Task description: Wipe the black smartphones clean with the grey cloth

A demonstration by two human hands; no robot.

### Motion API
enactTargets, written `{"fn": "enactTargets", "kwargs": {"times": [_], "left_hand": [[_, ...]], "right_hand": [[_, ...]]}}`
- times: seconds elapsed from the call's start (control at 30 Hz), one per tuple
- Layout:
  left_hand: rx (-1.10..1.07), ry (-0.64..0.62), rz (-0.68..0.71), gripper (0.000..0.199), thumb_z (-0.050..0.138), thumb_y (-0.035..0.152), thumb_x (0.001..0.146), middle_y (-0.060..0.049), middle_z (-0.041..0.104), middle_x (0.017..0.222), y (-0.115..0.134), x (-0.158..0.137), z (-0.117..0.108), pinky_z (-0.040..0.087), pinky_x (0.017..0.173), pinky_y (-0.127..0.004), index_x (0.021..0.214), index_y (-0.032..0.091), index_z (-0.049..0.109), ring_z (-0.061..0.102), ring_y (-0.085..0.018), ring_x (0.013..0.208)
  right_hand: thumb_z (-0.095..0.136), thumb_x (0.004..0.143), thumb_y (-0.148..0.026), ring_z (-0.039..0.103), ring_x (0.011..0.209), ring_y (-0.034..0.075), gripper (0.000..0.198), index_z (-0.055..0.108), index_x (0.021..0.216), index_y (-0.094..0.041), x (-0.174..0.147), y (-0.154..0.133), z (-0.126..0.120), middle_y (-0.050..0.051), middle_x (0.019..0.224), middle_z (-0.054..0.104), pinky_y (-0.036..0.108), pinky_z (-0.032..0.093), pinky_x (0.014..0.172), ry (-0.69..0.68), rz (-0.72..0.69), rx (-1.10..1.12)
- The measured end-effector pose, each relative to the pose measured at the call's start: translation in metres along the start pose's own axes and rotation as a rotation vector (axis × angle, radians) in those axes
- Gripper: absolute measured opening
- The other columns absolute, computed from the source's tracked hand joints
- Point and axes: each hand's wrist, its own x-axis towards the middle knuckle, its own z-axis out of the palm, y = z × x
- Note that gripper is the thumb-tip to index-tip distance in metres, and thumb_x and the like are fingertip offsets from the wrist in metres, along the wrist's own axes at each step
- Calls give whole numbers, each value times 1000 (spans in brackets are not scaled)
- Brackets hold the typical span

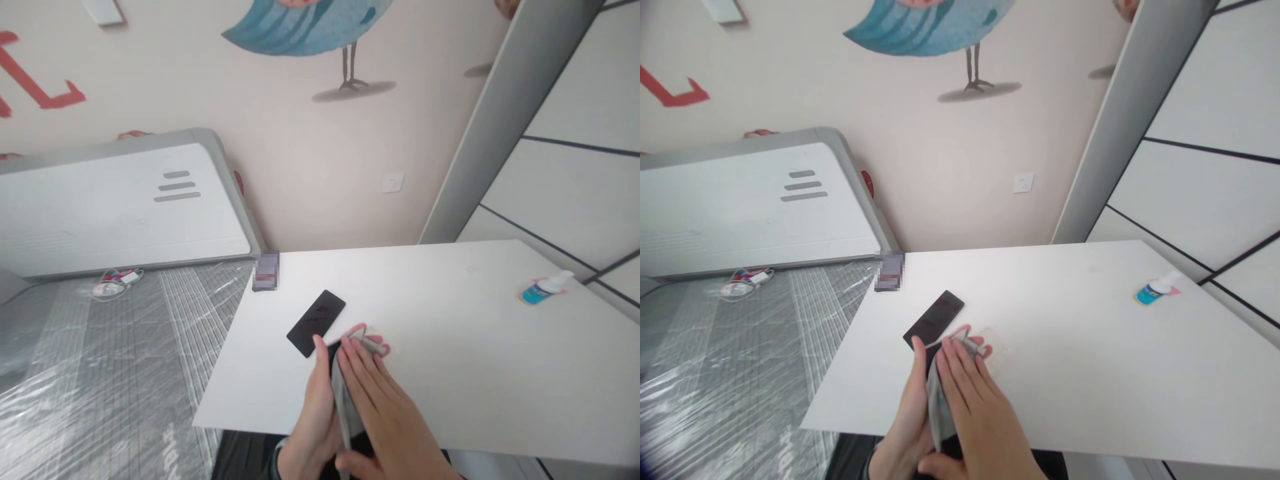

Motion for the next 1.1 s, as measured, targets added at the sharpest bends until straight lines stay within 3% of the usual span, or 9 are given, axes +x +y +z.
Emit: {"fn": "enactTargets", "kwargs": {"times": [0.07, 0.23, 0.33, 0.4, 0.6, 0.73, 0.9, 1.0, 1.1], "left_hand": [[3, 0, -54, 75, 39, 71, 100, -24, 73, 128, -1, -1, 1, 40, 120, -53, 120, 9, 76, 65, -40, 130], [-21, 87, 82, 68, 42, 72, 99, -15, 72, 135, 18, -1, -1, 36, 123, -47, 132, 19, 69, 66, -31, 131], [-43, 77, 30, 72, 41, 74, 98, -17, 74, 130, 16, -2, 0, 40, 121, -46, 123, 14, 73, 66, -32, 130], [-38, 60, -41, 77, 42, 74, 98, -23, 74, 126, 15, -1, 1, 42, 119, -48, 118, 6, 74, 67, -36, 128], [-30, 150, 84, 72, 30, 70, 103, -15, 74, 133, 27, 1, 2, 44, 118, -45, 136, 17, 65, 69, -28, 127], [-11, 161, -55, 69, 32, 65, 105, -20, 77, 124, 15, 2, 7, 50, 113, -46, 126, 11, 69, 75, -28, 114], [56, 186, 75, 68, 24, 64, 107, -9, 70, 141, 41, 17, 11, 52, 110, -37, 130, 18, 68, 66, -21, 131], [125, 191, 95, 67, 20, 60, 109, -8, 71, 139, 61, 26, 11, 56, 105, -36, 127, 19, 70, 67, -21, 129], [215, 167, 3, 63, 25, 55, 110, -12, 72, 137, 62, 31, 12, 60, 96, -37, 124, 16, 72, 72, -25, 122]], "right_hand": [[30, 103, -73, 42, 150, 41, 100, 10, 165, 3, 3, -1, 2, 26, 167, 29, 52, 54, 108, 22, 57, 27], [37, 109, -23, 47, 148, 25, 63, 17, 166, -3, -6, -6, 11, 13, 169, 34, 34, 54, 108, -27, -142, -55], [41, 107, -50, 38, 153, 34, 81, 18, 165, 1, 5, -6, 4, 19, 170, 30, 47, 50, 113, -73, -35, 29], [41, 106, -52, 34, 155, 37, 83, 19, 164, 3, 13, -9, 2, 22, 170, 27, 52, 48, 115, -75, 69, 61], [39, 92, -2, 52, 145, 20, 69, 35, 161, -6, -2, -13, 10, 7, 160, 51, 30, 56, 106, -12, -194, -72], [43, 86, -9, 42, 152, 31, 74, 35, 159, 0, 3, -4, 1, 16, 167, 36, 48, 51, 114, -119, 7, 84], [44, 102, -12, 65, 131, 20, 45, 51, 147, -14, -17, 8, -17, 9, 143, 68, 27, 54, 108, -33, -43, 319], [37, 111, -32, 78, 108, 18, 28, 60, 125, -26, -41, 48, -35, 4, 117, 81, 24, 62, 93, 60, 286, 576], [37, 108, -36, 76, 112, 28, 30, 62, 123, -26, -54, 104, -53, 9, 119, 78, 44, 62, 98, 157, 731, 416]]}}
